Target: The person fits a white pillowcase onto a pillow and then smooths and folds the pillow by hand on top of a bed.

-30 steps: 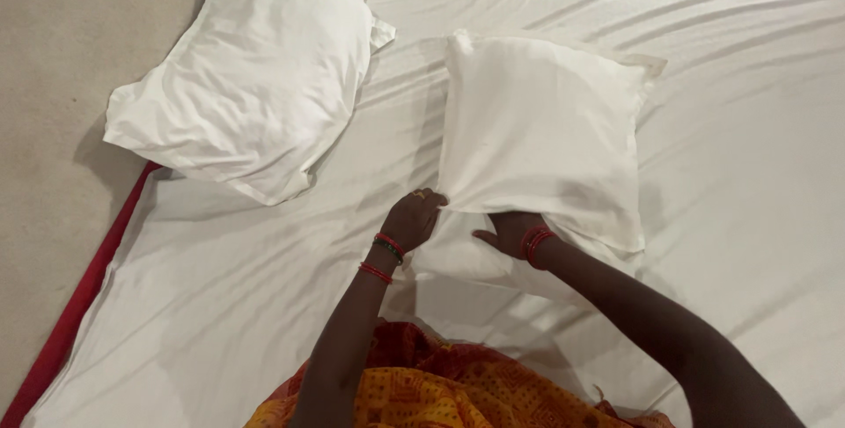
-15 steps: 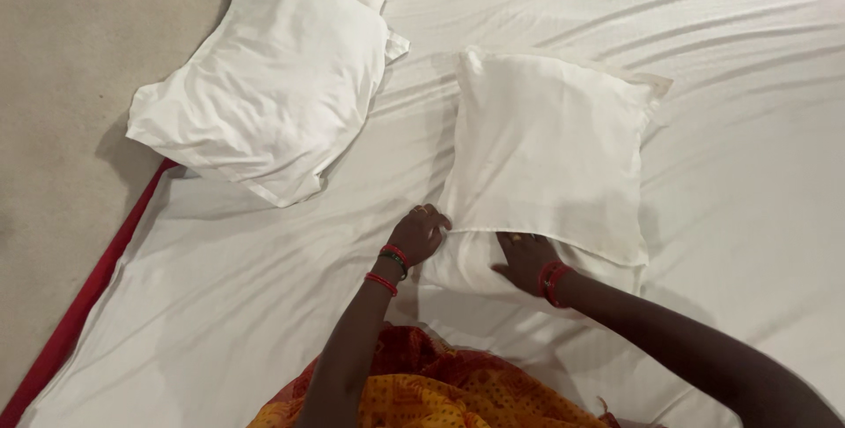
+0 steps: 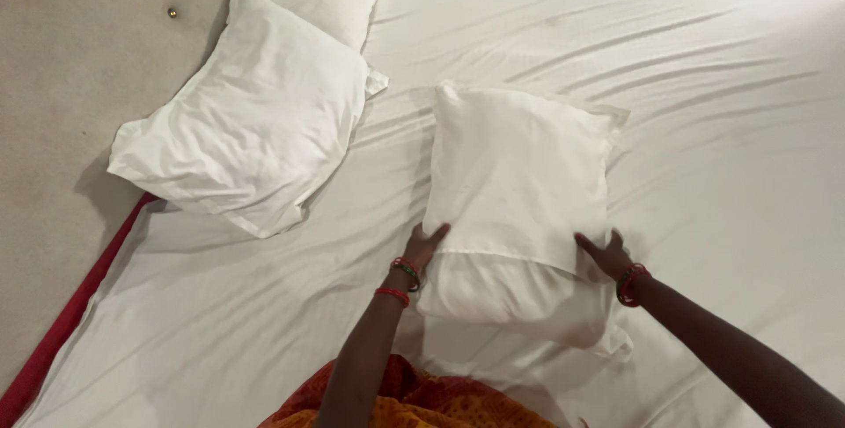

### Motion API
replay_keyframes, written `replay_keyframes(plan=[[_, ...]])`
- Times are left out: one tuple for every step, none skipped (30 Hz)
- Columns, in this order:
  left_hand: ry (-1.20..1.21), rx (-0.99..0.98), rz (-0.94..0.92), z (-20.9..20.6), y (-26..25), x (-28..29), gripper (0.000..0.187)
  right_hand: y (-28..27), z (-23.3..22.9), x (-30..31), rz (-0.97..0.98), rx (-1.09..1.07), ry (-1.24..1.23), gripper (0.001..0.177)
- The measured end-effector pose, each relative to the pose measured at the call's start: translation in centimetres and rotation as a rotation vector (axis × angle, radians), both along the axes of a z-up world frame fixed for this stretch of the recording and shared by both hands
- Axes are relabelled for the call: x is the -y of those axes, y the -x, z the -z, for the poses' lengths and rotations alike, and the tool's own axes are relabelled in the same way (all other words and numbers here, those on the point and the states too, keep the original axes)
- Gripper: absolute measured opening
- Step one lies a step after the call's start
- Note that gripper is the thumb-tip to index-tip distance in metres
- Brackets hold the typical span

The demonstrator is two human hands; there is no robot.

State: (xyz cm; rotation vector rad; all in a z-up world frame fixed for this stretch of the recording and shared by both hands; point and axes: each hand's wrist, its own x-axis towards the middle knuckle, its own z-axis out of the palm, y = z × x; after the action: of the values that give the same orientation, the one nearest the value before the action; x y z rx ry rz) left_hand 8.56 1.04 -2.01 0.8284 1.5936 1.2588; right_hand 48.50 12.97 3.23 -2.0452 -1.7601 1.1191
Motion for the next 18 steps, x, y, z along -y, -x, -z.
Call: replay_keyframes(plan=[[0.021,0.065,0.031,-0.7,-0.8,0.2,0.08,-0.5,0.8,-0.3,0.119,-0.148,0.258,0.097],[0.045,0.13,0.062,-1.9,-1.4,0.6,0.077,-0.4,1.8,0.1,0.057,-0.241,0.197,0.098],[0.057,0.101,0.098,-3.2,-1.5,0.6,0.075,0.0,2.9,1.0,-0.006,-0.334,0.136,0.098],[0.073,0.076,0.134,-4.1,-1.7,0.7,0.073,0.0,3.4,1.8,-0.067,-0.423,0.079,0.099],[0.09,0.051,0.171,-4.8,-1.9,0.7,0.07,-0.1,3.6,2.2,-0.025,-0.423,0.072,0.097],[0.033,0.026,0.159,-5.3,-2.3,0.4,0.069,0.0,3.6,2.7,0.021,-0.425,0.062,0.094],[-0.025,0.002,0.148,-5.8,-2.8,0.0,0.068,0.0,3.6,3.2,0.067,-0.427,0.052,0.092],[-0.083,-0.021,0.138,-6.4,-3.4,-0.3,0.068,-0.2,3.5,3.5,0.127,-0.445,0.072,0.089],[-0.136,-0.059,0.132,-7.3,-3.8,-0.7,0.065,-0.4,3.5,3.7,0.188,-0.462,0.093,0.086],[-0.19,-0.094,0.121,-8.6,-4.2,-1.2,0.062,-0.7,3.6,3.8,0.245,-0.476,0.113,0.082],[-0.244,-0.129,0.111,-10.3,-4.6,-1.6,0.059,-1.1,3.9,4.0,0.267,-0.534,0.095,0.076],[-0.334,-0.202,0.116,-12.5,-5.0,-1.9,0.058,-1.0,4.4,4.0,0.286,-0.594,0.076,0.069],[-0.424,-0.274,0.121,-15.0,-5.6,-2.0,0.057,-0.9,4.9,4.2,0.304,-0.654,0.057,0.063],[-0.468,-0.33,0.156,-17.4,-6.2,-1.8,0.056,-0.7,5.7,4.6,0.364,-0.808,0.126,0.062],[-0.512,-0.386,0.191,-19.9,-6.8,-1.6,0.055,-0.6,6.3,4.9,0.412,-0.935,0.187,0.062],[-0.557,-0.44,0.227,-22.2,-7.5,-1.2,0.055,-0.2,6.9,5.1,0.433,-1.0,0.234,0.061],[-0.682,-0.633,0.258,-24.3,-8.3,-0.7,0.056,0.5,7.4,5.1,0.398,-0.977,0.266,0.061],[-0.803,-0.83,0.287,-26.1,-8.8,-0.1,0.057,1.5,8.0,5.0,0.351,-0.951,0.297,0.061]])
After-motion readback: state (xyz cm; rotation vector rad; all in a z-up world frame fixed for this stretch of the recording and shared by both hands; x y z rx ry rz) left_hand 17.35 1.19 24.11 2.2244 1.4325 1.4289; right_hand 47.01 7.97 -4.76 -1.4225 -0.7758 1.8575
